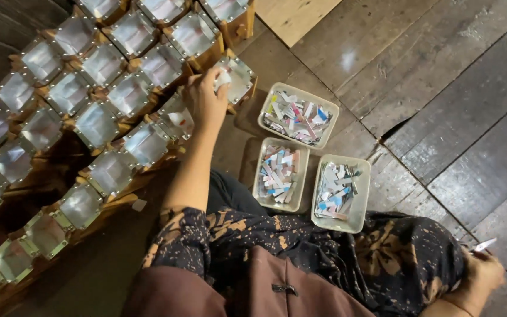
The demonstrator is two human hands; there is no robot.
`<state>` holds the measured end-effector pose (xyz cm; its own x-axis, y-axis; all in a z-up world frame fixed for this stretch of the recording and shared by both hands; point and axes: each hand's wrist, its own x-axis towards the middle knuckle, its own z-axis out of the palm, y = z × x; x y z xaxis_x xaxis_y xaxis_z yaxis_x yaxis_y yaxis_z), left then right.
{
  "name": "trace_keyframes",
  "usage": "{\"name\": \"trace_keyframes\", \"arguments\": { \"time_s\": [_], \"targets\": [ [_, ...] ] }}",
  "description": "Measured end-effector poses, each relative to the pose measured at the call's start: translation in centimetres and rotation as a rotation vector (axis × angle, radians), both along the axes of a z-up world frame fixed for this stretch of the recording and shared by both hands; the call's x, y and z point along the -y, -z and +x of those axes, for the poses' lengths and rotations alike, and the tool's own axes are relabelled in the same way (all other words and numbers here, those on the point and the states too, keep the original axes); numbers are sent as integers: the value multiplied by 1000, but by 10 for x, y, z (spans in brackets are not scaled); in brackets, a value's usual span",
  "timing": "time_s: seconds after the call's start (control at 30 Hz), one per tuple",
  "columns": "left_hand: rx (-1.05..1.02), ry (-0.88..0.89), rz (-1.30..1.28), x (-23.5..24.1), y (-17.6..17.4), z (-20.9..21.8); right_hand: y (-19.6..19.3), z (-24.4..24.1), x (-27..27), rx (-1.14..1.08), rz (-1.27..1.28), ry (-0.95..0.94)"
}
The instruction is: The person sits on the floor and uses scissors to cut small rectangular pieces of paper from a container. They repeatedly pick up a piece, cut it, and place the resulting pieces into a different container.
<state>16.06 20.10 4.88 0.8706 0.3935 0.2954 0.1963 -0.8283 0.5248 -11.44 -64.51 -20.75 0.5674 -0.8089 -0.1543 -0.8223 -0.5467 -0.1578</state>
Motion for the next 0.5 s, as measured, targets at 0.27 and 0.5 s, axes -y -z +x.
{"name": "trace_keyframes", "arguments": {
  "time_s": [0.27,0.5],
  "targets": [
    [-134,8,278,-11,14,16,1,-25,-30,53,31,43],
    [-164,25,244,-8,-1,12,-51,2,-78,45,19,315]
  ]
}}
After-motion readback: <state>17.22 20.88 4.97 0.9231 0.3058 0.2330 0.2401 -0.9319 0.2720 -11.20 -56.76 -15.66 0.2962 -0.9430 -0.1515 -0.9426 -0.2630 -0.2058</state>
